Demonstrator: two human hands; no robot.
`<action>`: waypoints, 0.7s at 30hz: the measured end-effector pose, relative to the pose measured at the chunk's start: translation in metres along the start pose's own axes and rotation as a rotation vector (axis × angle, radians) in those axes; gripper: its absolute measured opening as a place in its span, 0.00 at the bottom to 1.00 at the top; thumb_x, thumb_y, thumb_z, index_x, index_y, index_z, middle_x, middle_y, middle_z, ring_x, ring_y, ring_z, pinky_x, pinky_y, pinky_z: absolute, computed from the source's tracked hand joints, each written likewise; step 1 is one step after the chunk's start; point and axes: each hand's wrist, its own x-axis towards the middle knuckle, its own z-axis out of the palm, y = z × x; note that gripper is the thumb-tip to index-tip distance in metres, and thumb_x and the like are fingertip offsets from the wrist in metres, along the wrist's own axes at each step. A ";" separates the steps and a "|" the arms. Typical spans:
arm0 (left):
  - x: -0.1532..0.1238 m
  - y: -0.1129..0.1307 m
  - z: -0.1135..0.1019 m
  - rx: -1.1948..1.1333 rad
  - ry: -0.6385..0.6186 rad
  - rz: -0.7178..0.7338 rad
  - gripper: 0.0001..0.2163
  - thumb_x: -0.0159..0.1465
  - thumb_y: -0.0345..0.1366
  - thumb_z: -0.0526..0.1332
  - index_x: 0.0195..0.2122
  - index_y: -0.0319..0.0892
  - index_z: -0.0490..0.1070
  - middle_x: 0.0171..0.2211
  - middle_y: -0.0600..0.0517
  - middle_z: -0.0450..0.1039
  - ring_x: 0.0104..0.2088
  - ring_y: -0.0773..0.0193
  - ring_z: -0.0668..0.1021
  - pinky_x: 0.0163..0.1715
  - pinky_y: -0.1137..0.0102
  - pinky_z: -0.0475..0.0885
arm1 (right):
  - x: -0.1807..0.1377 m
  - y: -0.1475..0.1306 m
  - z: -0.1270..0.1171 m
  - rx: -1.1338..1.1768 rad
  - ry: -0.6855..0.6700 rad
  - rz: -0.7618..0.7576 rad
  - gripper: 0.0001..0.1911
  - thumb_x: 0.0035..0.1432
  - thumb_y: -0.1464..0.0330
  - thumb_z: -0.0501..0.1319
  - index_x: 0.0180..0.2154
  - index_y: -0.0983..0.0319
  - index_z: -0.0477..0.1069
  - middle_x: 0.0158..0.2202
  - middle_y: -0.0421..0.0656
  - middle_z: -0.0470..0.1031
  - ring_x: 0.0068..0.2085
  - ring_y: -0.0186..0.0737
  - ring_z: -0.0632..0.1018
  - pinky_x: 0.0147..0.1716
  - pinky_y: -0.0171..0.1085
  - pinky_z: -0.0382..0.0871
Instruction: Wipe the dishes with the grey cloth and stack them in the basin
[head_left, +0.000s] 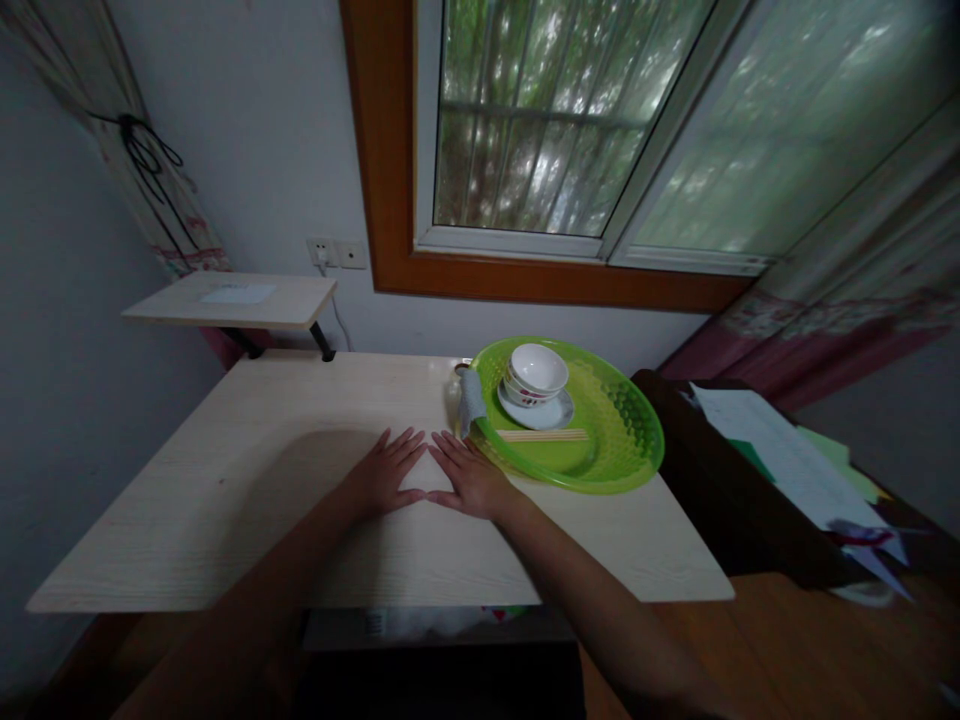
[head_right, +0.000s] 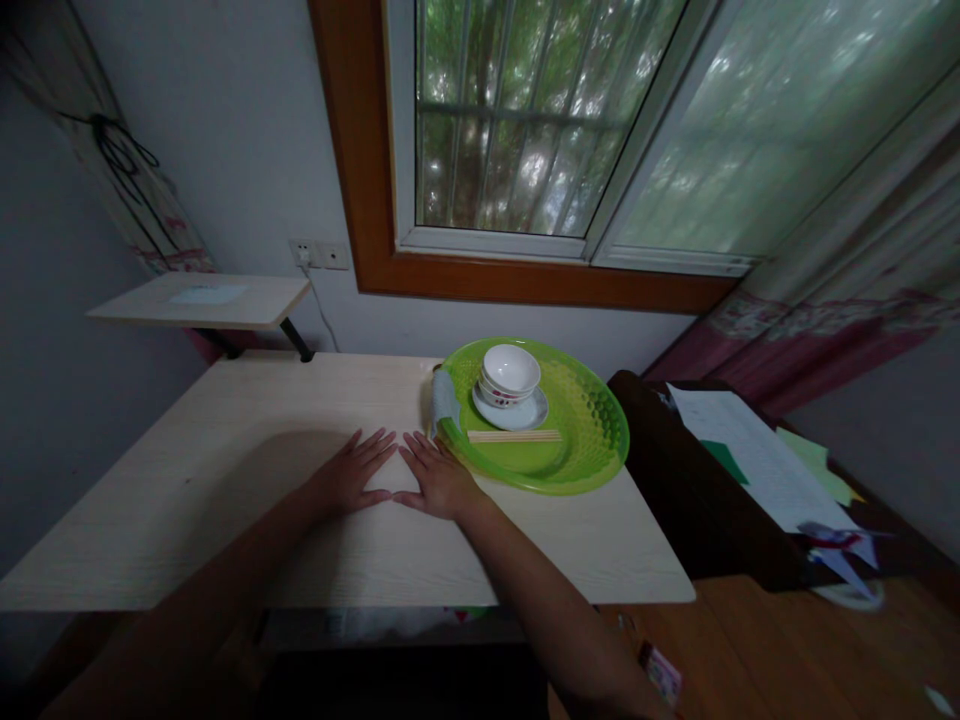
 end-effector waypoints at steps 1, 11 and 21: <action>0.000 0.000 0.000 0.001 0.001 0.000 0.39 0.67 0.62 0.45 0.71 0.41 0.49 0.72 0.42 0.47 0.73 0.51 0.48 0.70 0.50 0.38 | 0.000 0.000 0.000 -0.001 -0.004 0.000 0.47 0.63 0.43 0.55 0.71 0.64 0.48 0.71 0.58 0.51 0.72 0.56 0.53 0.67 0.59 0.52; 0.000 -0.001 0.003 -0.008 0.016 0.006 0.39 0.67 0.62 0.46 0.72 0.42 0.49 0.72 0.41 0.49 0.73 0.51 0.49 0.70 0.50 0.39 | 0.000 0.000 -0.001 0.008 -0.004 -0.005 0.47 0.63 0.43 0.55 0.71 0.64 0.47 0.71 0.58 0.51 0.72 0.55 0.52 0.67 0.59 0.51; -0.003 -0.003 0.001 -0.071 0.083 0.020 0.37 0.67 0.58 0.50 0.71 0.41 0.49 0.71 0.41 0.51 0.72 0.52 0.52 0.70 0.50 0.45 | 0.000 -0.001 -0.007 0.060 0.023 -0.006 0.42 0.64 0.48 0.57 0.70 0.61 0.50 0.71 0.55 0.52 0.71 0.54 0.56 0.67 0.58 0.54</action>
